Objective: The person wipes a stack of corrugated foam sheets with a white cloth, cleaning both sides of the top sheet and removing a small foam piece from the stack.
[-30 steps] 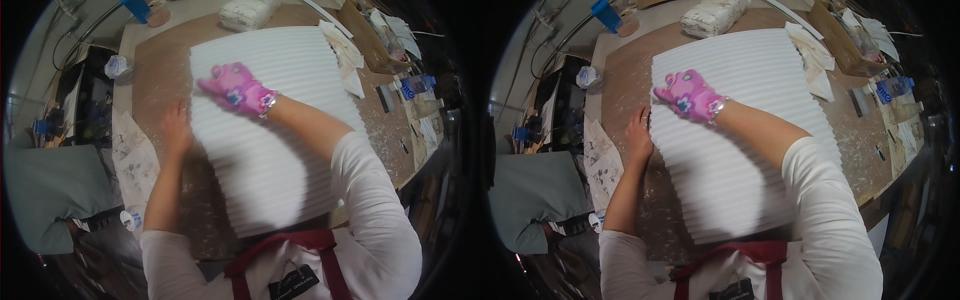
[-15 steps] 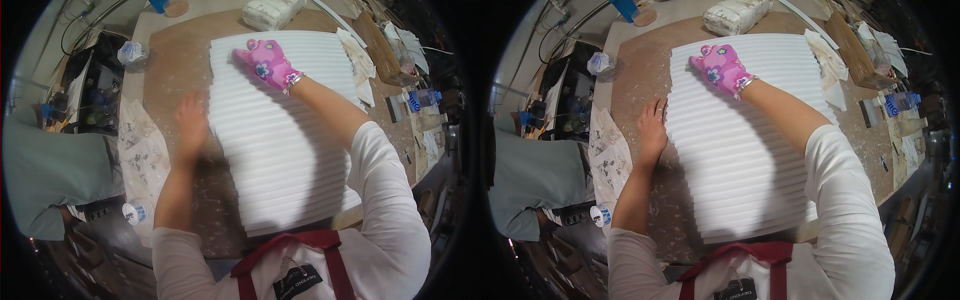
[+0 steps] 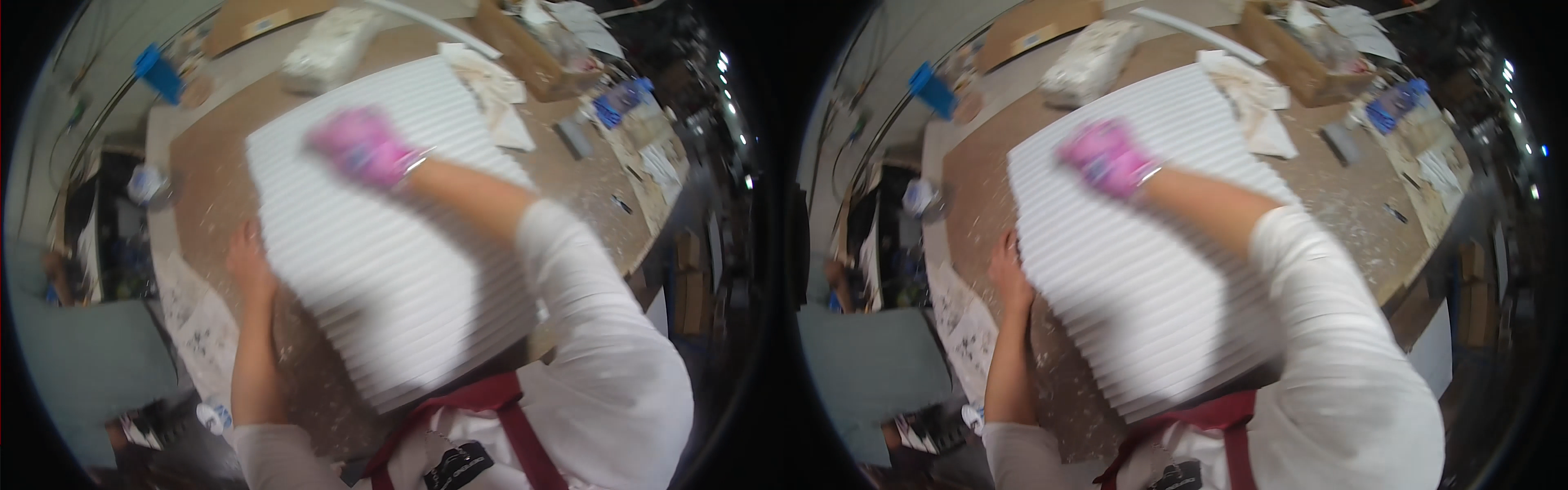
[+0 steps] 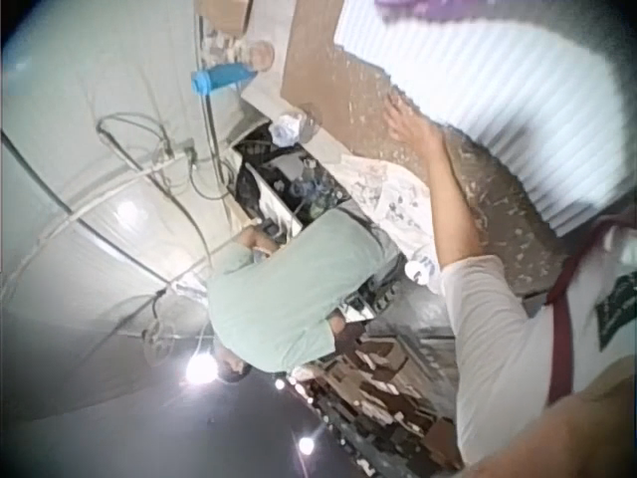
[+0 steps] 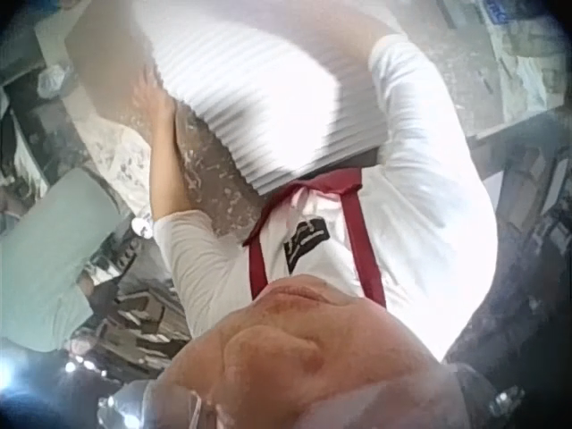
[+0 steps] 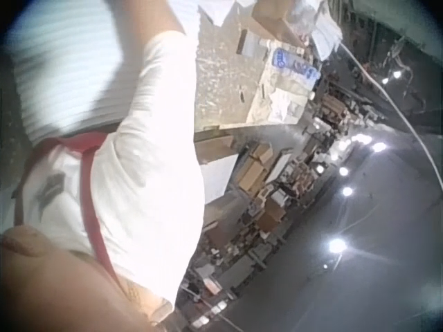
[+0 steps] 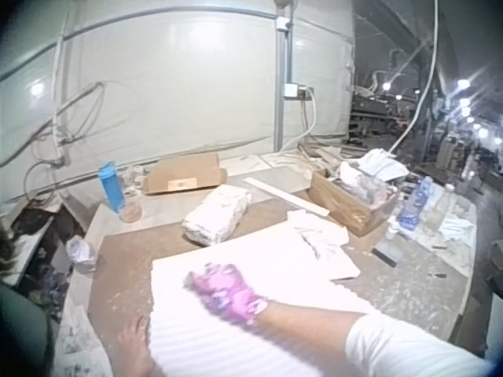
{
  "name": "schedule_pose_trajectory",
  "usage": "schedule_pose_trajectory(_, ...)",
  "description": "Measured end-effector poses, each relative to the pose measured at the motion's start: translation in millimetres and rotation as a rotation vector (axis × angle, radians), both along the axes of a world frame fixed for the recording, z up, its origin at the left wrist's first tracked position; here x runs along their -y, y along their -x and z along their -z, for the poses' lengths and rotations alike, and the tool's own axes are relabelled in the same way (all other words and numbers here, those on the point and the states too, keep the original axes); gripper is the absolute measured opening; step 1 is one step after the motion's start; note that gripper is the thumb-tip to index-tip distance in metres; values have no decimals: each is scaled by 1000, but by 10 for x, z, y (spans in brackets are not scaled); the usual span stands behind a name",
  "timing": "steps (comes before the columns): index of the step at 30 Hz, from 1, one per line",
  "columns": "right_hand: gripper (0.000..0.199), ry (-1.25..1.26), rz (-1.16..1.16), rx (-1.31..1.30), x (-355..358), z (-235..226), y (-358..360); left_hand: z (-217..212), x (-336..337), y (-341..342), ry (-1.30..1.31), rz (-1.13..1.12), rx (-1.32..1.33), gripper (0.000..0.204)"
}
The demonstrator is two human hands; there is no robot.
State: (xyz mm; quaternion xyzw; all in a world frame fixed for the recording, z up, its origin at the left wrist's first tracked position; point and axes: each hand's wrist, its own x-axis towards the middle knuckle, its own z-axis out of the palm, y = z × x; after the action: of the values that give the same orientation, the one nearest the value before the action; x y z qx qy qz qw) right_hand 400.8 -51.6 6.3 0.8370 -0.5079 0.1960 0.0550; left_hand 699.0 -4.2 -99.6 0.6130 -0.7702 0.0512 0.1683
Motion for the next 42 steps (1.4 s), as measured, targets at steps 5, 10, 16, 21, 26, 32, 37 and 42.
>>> schedule_pose_trajectory(5,20,153,-200,234,-127,329,-342,-109,-34,49,63,93,14,47)
schedule_pose_trajectory(10,21,-118,292,-2,-245,243,1688,-144,-47,122,2,68,-20,49)
schedule_pose_trajectory(16,39,-10,516,-116,-392,-9,2427,-167,-55,93,-51,45,4,49)
schedule_pose_trajectory(21,34,-101,303,-188,-402,42,2383,-166,-87,89,-67,47,-26,48)
schedule_pose_trajectory(26,27,-49,344,-209,-380,14,2431,-189,-81,82,-97,1,-41,49)
schedule_pose_trajectory(32,19,-265,290,292,-79,97,2383,-191,-56,127,-90,-18,20,49)
schedule_pose_trajectory(37,27,20,-266,218,300,45,483,-203,-76,82,-88,-17,-10,46)
schedule_pose_trajectory(42,17,146,-338,-4,562,312,-673,-200,-47,68,-77,-43,-70,41)
